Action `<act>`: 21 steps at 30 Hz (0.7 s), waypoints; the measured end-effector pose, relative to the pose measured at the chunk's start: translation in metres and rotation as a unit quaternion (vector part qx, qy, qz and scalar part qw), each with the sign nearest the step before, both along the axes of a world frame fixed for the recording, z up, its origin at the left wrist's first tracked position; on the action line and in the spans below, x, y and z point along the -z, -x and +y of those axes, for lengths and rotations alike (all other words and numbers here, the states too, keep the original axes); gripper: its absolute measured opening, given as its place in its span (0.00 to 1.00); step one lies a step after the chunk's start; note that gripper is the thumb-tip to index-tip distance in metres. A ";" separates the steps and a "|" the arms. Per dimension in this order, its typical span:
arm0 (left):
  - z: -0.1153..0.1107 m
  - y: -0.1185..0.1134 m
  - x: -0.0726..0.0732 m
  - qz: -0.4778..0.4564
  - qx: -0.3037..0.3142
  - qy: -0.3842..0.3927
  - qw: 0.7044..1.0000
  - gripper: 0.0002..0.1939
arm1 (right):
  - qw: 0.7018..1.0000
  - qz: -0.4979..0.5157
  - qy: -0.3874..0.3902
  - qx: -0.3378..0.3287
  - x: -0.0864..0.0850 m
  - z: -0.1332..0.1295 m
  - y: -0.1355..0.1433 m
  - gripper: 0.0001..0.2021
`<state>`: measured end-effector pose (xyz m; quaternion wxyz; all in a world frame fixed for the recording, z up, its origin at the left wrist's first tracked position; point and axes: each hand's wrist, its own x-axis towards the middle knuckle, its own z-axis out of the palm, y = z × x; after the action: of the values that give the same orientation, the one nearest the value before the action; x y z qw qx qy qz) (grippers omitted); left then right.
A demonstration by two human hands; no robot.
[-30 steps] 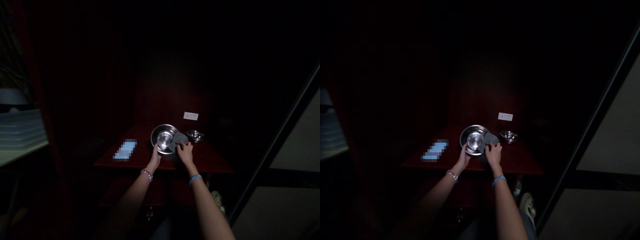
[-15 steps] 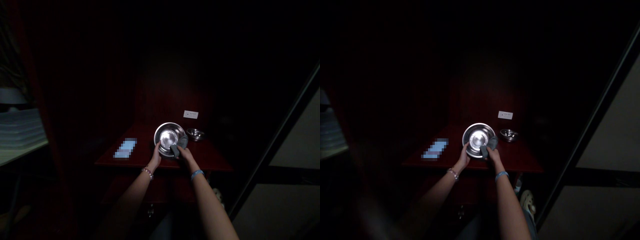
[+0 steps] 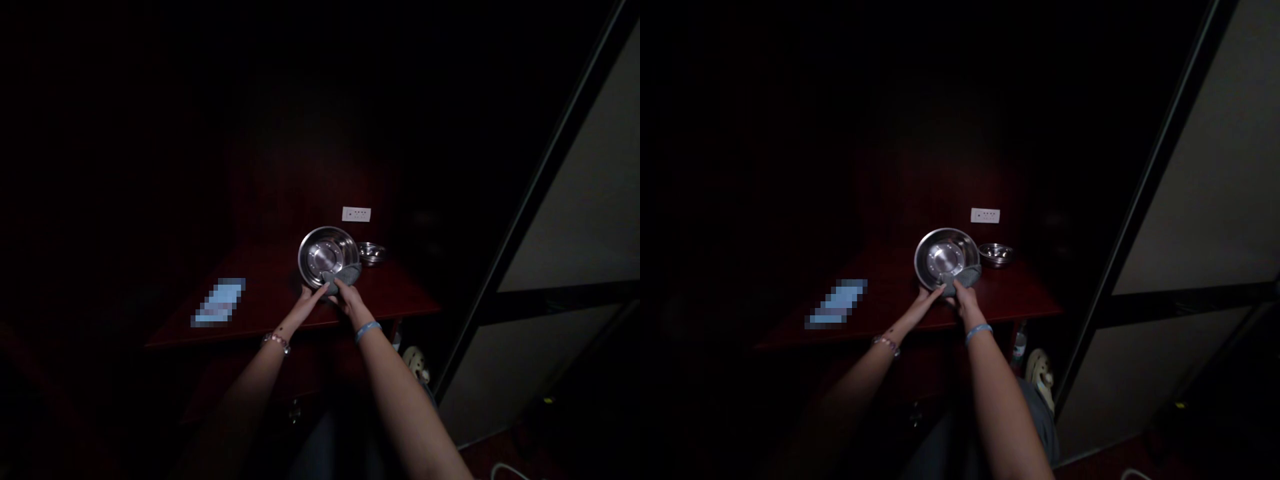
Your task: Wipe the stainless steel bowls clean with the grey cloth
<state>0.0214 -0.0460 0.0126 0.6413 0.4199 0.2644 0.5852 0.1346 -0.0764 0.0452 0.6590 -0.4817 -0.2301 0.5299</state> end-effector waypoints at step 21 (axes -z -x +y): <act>-0.001 0.006 0.003 0.082 -0.059 0.043 0.994 0.13 | 0.872 -0.478 -0.003 0.103 -0.003 0.003 -0.089 0.12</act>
<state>0.0151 -0.0472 0.0098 0.5996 0.4221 0.3654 0.5734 0.2233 -0.0730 0.0478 0.5206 -0.6952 -0.4680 0.1631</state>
